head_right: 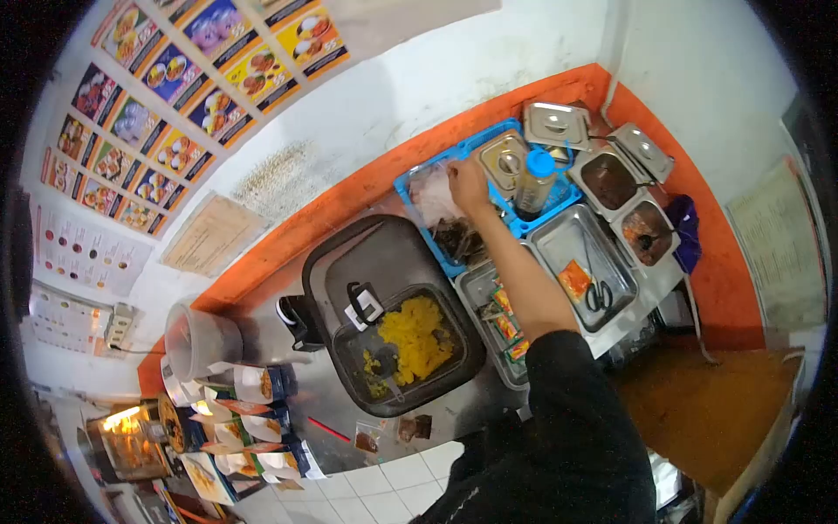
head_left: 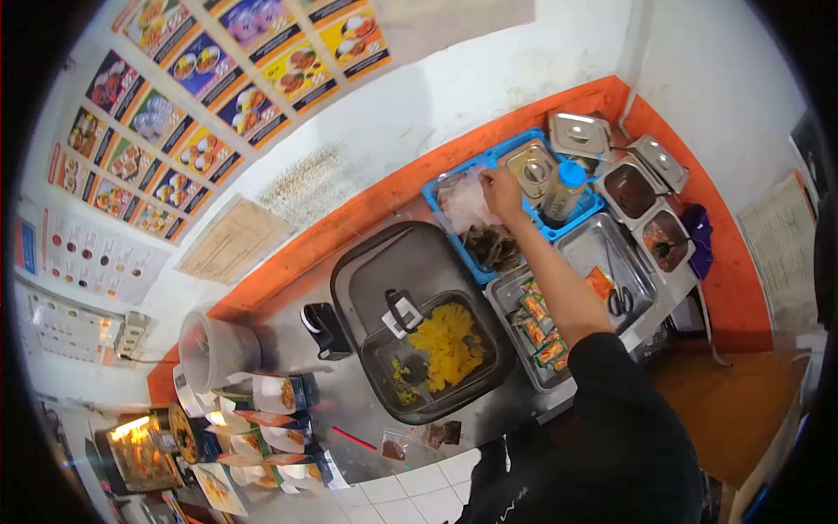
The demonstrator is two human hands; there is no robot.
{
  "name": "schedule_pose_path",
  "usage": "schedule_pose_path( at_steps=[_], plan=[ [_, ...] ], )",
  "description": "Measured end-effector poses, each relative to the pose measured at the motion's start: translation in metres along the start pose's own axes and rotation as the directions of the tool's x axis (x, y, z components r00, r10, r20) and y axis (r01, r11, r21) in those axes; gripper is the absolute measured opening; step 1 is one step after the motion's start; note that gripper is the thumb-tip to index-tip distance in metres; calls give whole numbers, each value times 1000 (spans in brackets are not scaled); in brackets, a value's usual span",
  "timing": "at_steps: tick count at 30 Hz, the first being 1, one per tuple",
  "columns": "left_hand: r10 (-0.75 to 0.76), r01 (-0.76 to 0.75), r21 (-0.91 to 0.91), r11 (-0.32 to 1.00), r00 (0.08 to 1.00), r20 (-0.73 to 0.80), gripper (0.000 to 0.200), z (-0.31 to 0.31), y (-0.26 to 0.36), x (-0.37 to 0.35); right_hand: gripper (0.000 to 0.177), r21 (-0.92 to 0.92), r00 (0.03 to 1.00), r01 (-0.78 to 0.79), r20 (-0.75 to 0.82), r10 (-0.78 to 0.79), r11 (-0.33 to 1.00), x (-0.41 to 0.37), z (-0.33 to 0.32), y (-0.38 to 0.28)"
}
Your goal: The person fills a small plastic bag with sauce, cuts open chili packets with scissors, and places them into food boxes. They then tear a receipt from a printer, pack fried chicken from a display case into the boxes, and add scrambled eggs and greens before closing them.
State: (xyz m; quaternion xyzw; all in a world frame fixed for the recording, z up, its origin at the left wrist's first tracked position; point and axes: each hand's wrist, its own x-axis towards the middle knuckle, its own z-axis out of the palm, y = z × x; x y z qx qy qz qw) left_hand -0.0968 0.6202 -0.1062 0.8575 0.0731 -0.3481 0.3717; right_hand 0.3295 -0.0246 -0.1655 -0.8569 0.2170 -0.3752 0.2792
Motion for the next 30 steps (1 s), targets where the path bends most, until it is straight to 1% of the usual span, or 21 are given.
schedule_pose_path(
  at_steps=[1, 3, 4, 5, 6, 8, 9, 10, 13, 14, 16, 17, 19, 22, 23, 25, 26, 27, 28, 30],
  plan=[
    [83, -83, 12, 996, 997, -8, 49, -5, 7, -2, 13, 74, 998, -30, -48, 34, 997, -7, -27, -21],
    [283, -282, 43, 958, 959, -27, 49, -18, 33, 5, 11, 304, 973, -229, 75, 217, 925, -46, -83, -69],
    [368, -365, 58, 929, 929, -32, 49, -21, 57, 15, 10, 265, 992, -103, -42, 118, 959, -79, -102, -85],
    [406, -403, 79, 912, 914, -27, 37, -22, 105, 34, 13, 356, 941, -307, 250, 226, 883, -101, -154, -127],
    [469, -465, 82, 882, 882, -39, 44, -23, 150, 45, 16, 319, 886, -394, 381, 264, 862, -135, -173, -141],
    [702, -680, 195, 707, 709, -76, 41, -13, 237, 51, 13, 339, 811, -432, 552, 195, 836, -202, -208, -165],
    [750, -733, 162, 661, 655, -93, 42, -1, 270, 49, 10, 451, 792, -474, 595, 141, 756, -230, -227, -179],
    [797, -786, 133, 604, 595, -105, 42, 8, 288, 44, 9, 556, 781, -510, 619, 83, 656, -253, -245, -197],
    [842, -843, 22, 538, 536, -61, 30, 41, 294, 46, 13, 503, 777, -464, 627, 62, 729, -288, -302, -228],
    [858, -858, -65, 510, 512, -35, 31, 49, 296, 39, 15, 485, 775, -464, 627, 75, 742, -294, -315, -228],
    [871, -866, -145, 479, 489, -46, 28, 62, 300, 13, 17, 468, 780, -456, 620, 86, 758, -300, -334, -226],
    [878, -870, -172, 461, 476, -53, 27, 64, 305, 2, 17, 485, 799, -412, 600, 49, 772, -300, -342, -224],
    [890, -886, -128, 445, 453, -45, 24, 66, 303, 0, 17, 521, 831, -321, 556, -29, 791, -295, -356, -218],
    [905, -905, -59, 422, 425, -38, 20, 70, 308, -4, 20, 560, 841, -363, 541, 3, 745, -297, -356, -209],
    [910, -910, -35, 413, 414, -37, 19, 72, 311, -4, 20, 536, 845, -330, 535, -11, 778, -293, -361, -209],
    [900, -909, 5, 416, 411, -144, 17, 82, 314, 1, 21, 483, 851, -260, 523, -38, 836, -279, -371, -212],
    [891, -906, 24, 422, 409, -197, 17, 89, 316, 4, 21, 418, 865, -127, 491, -105, 900, -277, -368, -209],
    [890, -900, 88, 426, 400, -218, 16, 97, 318, 8, 21, 343, 868, 9, 464, -177, 939, -277, -363, -204],
    [889, -890, 151, 431, 391, -238, 15, 107, 320, 12, 21, 260, 860, 145, 444, -251, 955, -275, -360, -198],
    [887, -871, 241, 428, 352, -300, 14, 129, 335, 15, 21, 217, 823, 203, 491, -286, 955, -261, -359, -180]
  ],
)
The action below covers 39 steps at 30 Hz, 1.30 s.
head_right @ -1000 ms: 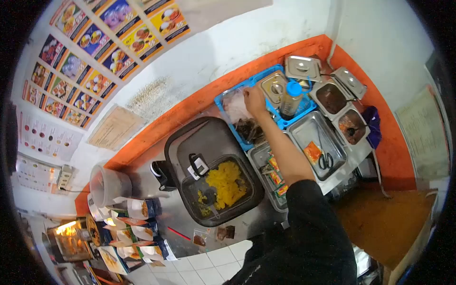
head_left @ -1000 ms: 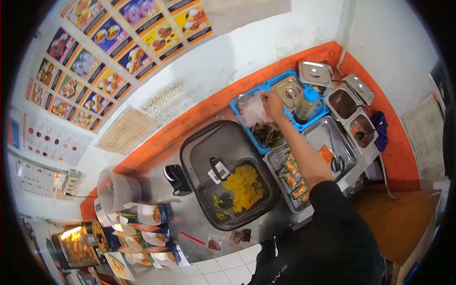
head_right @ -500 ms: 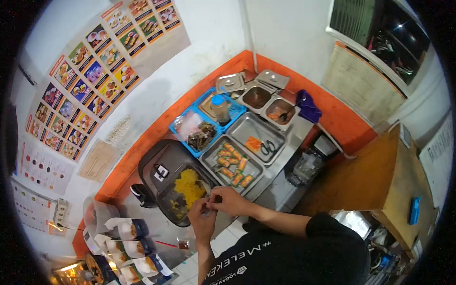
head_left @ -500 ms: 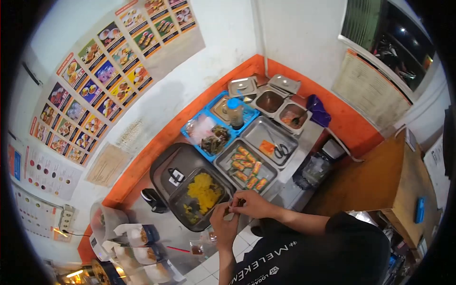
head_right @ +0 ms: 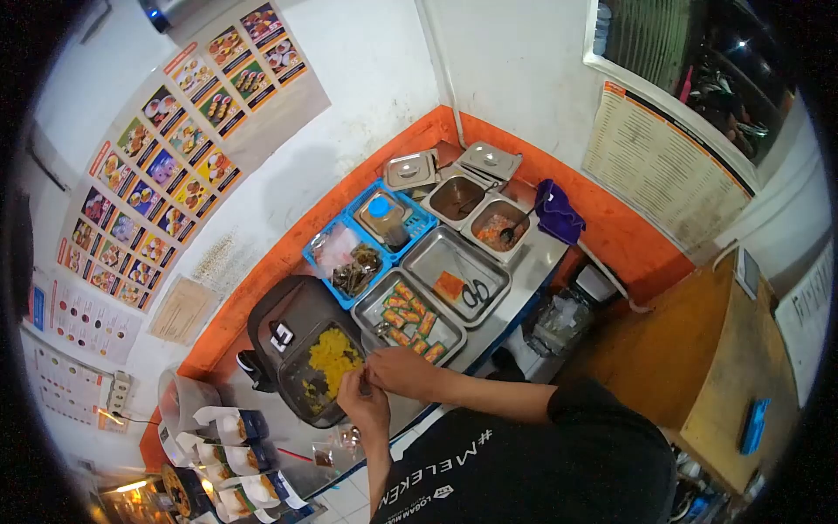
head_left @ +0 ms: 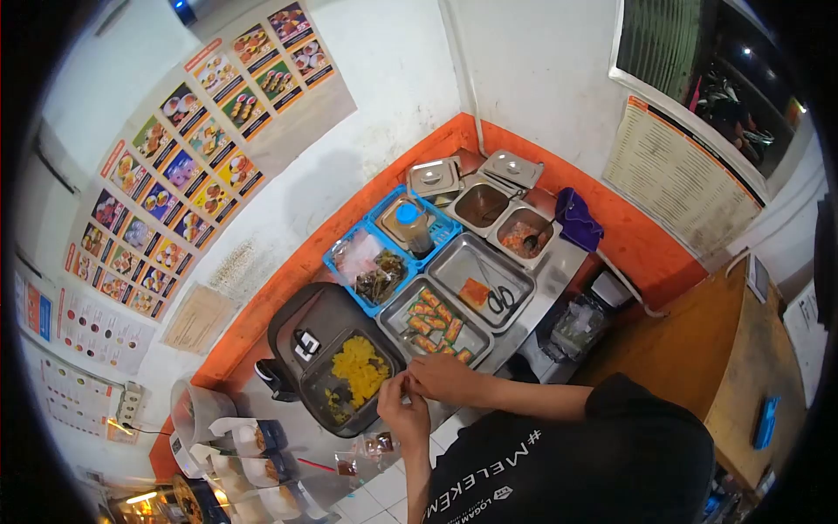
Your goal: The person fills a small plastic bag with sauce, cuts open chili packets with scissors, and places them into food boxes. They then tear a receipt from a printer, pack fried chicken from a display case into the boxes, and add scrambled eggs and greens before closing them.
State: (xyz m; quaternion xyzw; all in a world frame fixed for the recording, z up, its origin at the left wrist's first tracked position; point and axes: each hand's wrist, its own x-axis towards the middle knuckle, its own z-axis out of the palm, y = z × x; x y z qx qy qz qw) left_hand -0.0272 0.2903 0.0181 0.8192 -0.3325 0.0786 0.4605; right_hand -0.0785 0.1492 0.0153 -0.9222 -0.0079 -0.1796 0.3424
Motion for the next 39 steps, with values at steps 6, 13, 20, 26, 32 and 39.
schedule_pose_path(
  at_steps=[6, 13, 20, 26, 32, 39],
  plan=[
    [31, -12, 118, 993, 987, -160, 12, 92, 35, 56, 27, -76, 986, 161, 65, -156, 984, 25, -57, 93],
    [-150, 160, -90, 983, 983, 105, 15, 159, 77, 115, 27, 312, 995, -88, 67, 70, 946, 35, -134, 160],
    [-269, 283, -300, 911, 959, 88, 17, 180, 70, 148, 8, 651, 992, -32, -73, 106, 758, 61, -167, 201],
    [-65, 148, -266, 952, 952, 298, 57, 202, 89, 179, 12, 778, 923, -382, 299, 241, 499, 81, -188, 254],
    [-134, 144, -115, 983, 987, 91, 56, 213, 66, 183, 22, 495, 845, -473, 20, 534, 729, 113, -261, 390],
    [-190, 197, -99, 975, 979, 78, 51, 208, 49, 172, 24, -406, 775, -623, -205, 597, 669, 111, -277, 567]
  ],
)
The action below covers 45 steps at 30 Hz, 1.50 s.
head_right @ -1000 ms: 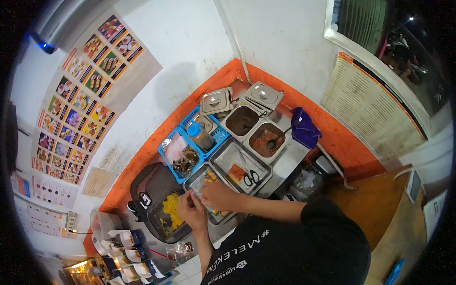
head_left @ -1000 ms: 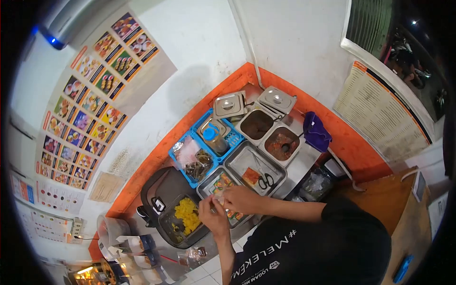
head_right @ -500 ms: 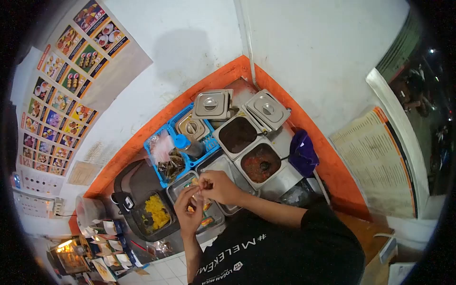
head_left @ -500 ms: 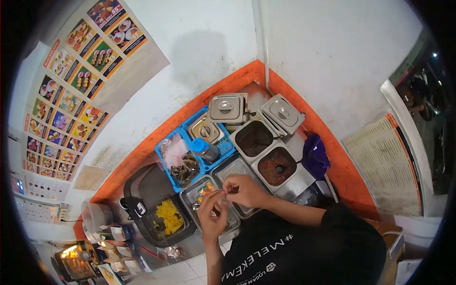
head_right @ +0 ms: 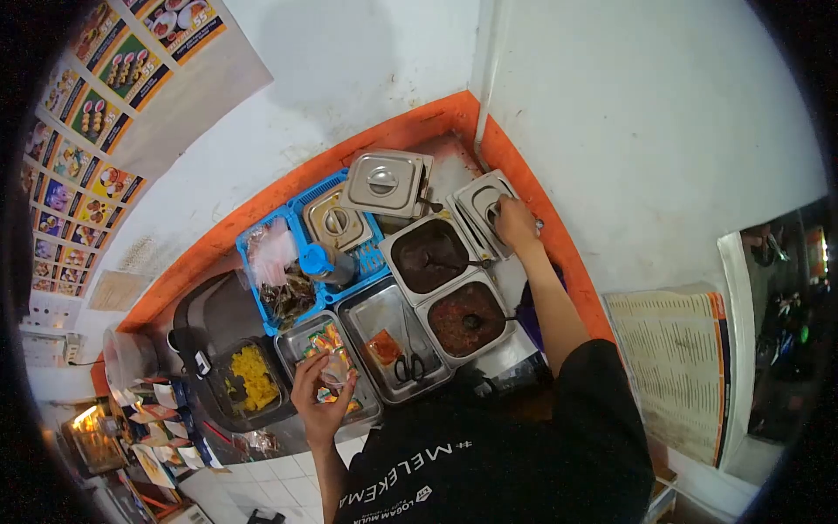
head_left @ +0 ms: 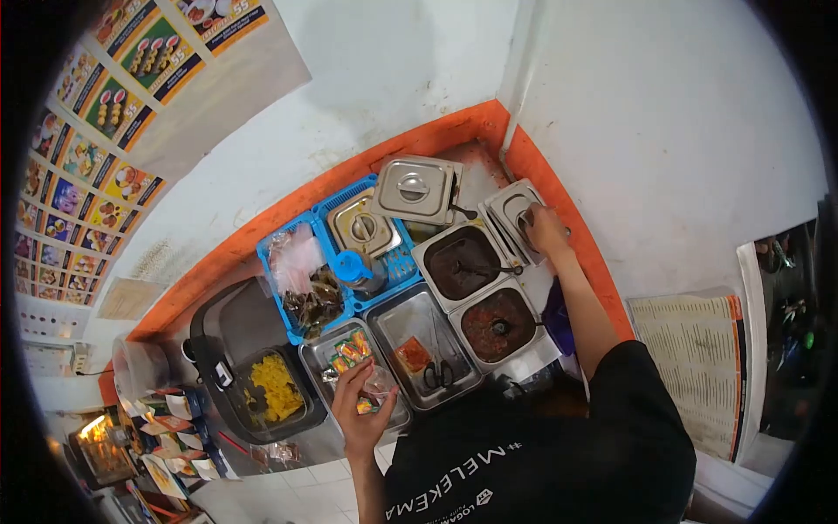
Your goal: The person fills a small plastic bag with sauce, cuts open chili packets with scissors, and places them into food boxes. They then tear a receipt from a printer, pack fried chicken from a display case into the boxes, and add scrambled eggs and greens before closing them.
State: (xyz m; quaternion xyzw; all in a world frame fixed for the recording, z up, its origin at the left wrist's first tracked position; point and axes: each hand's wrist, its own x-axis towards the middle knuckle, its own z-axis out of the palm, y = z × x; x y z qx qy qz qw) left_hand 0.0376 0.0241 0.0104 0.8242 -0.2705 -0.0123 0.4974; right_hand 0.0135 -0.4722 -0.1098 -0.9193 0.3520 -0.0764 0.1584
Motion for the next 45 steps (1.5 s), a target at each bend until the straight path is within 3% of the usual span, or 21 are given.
schedule_pose_path(
  at_steps=[3, 6, 7, 10, 12, 15, 18, 19, 21, 23, 26, 29, 32, 34, 36, 38, 41, 43, 44, 45],
  plan=[
    [-91, 91, -40, 995, 996, 2, 52, 0, -4, -12, 28, 26, 994, -59, 89, 57, 998, 0, -13, -4],
    [-166, 166, -61, 984, 986, 11, 52, -7, -8, -20, 28, 138, 986, -88, 156, 67, 987, -41, -66, -53],
    [-186, 187, -68, 980, 982, 22, 52, -8, -9, -22, 27, 125, 983, -22, 183, -1, 992, -60, -70, -72],
    [-212, 213, -90, 973, 977, 25, 52, -7, -12, -25, 25, 198, 956, 199, 176, -234, 960, -96, -18, -107],
    [-199, 203, -74, 976, 978, 61, 53, -4, -12, -21, 25, 286, 959, 232, 95, -268, 930, -97, 33, -120],
    [-159, 167, -66, 984, 981, 111, 53, 1, -3, -10, 24, 215, 968, 76, 217, -123, 974, -87, 62, -137],
    [-167, 177, -79, 981, 978, 124, 54, 3, -3, -14, 21, 390, 948, 98, 242, -205, 915, -75, 42, -120],
    [-169, 179, -85, 980, 979, 118, 54, 2, -1, -14, 19, 439, 973, -13, 211, -89, 898, -67, 25, -112],
    [-181, 189, -99, 977, 979, 91, 55, 1, -6, -22, 20, 287, 987, 84, -156, -40, 954, -41, 27, -65],
    [-216, 226, -113, 968, 972, 97, 56, 0, -5, -26, 20, 65, 987, 3, -159, 8, 998, -15, 21, -28],
    [-229, 241, -112, 964, 968, 107, 55, 0, -9, -28, 19, 12, 998, 58, 15, -58, 998, 10, 29, 4],
    [-214, 223, -85, 971, 972, 101, 54, -2, -6, -26, 18, -9, 1000, -13, 2, 13, 1000, -3, -30, -20],
    [-207, 215, -71, 974, 973, 98, 54, -3, -2, -25, 19, 107, 989, -86, 128, 72, 991, -35, -95, -59],
    [-222, 233, -68, 970, 966, 135, 54, -3, 4, -22, 21, 73, 983, 72, 161, -83, 995, -66, -65, -75],
    [-241, 259, -95, 961, 956, 168, 55, 2, 3, -21, 21, 198, 960, 188, 170, -222, 962, -90, -12, -95],
    [-257, 282, -104, 954, 945, 202, 55, 6, 4, -21, 19, 241, 946, 96, 280, -164, 966, -94, 23, -122],
    [-255, 283, -91, 955, 937, 239, 55, 8, 13, -15, 17, 267, 966, 118, 193, -173, 956, -93, 52, -129],
    [-237, 261, -82, 962, 944, 228, 55, 7, 17, -15, 19, 399, 992, 115, 8, -129, 910, -93, 33, -110],
    [-233, 256, -80, 963, 946, 227, 56, 6, 15, -14, 19, 460, 992, 125, -85, -97, 879, -92, 13, -99],
    [-231, 254, -80, 964, 947, 224, 56, 4, 14, -16, 21, 407, 985, 24, -168, 49, 913, -89, -15, -86]
  ],
)
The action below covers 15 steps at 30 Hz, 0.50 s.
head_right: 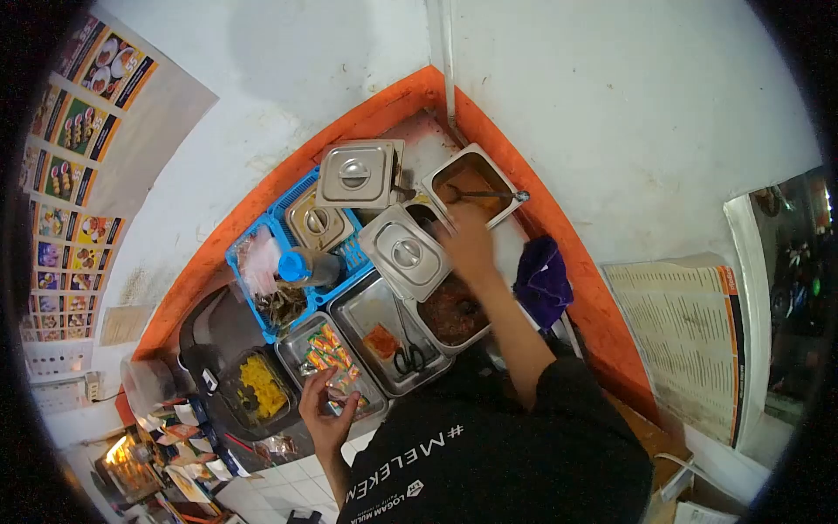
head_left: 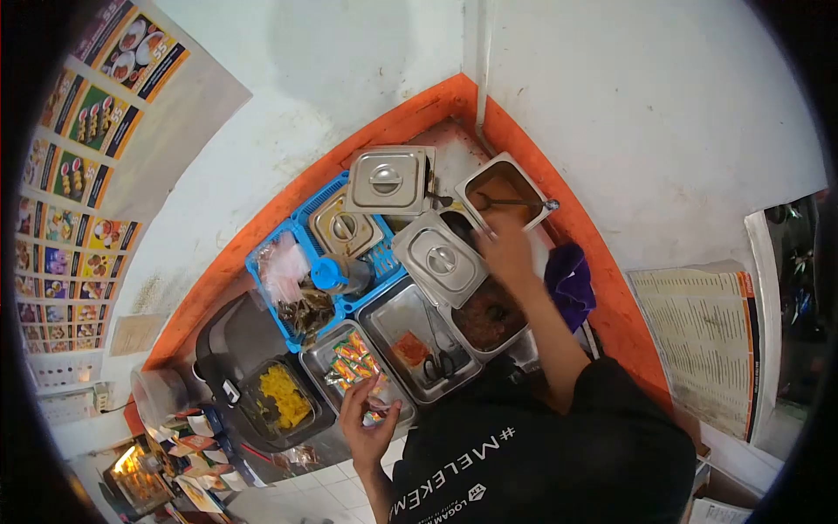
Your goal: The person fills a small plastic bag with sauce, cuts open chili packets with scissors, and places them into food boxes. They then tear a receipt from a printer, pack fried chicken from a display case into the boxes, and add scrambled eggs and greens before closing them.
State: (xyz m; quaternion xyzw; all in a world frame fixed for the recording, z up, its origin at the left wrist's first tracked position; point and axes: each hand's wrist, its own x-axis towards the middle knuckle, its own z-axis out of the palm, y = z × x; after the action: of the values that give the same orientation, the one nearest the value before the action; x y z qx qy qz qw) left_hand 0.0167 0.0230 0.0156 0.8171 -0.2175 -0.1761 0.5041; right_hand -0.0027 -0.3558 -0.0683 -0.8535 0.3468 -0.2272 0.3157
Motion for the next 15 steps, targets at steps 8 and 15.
schedule_pose_path(
  at_steps=[8, 15],
  plan=[
    [-32, 32, -4, 999, 999, 15, 58, 4, -9, -1, 20, 7, 930, -235, -289, 227, 972, 42, -37, 121],
    [55, -55, -19, 998, 998, 32, 57, 9, 3, 10, 18, 610, 982, -98, -71, 177, 786, 44, 5, 106]
  ],
)
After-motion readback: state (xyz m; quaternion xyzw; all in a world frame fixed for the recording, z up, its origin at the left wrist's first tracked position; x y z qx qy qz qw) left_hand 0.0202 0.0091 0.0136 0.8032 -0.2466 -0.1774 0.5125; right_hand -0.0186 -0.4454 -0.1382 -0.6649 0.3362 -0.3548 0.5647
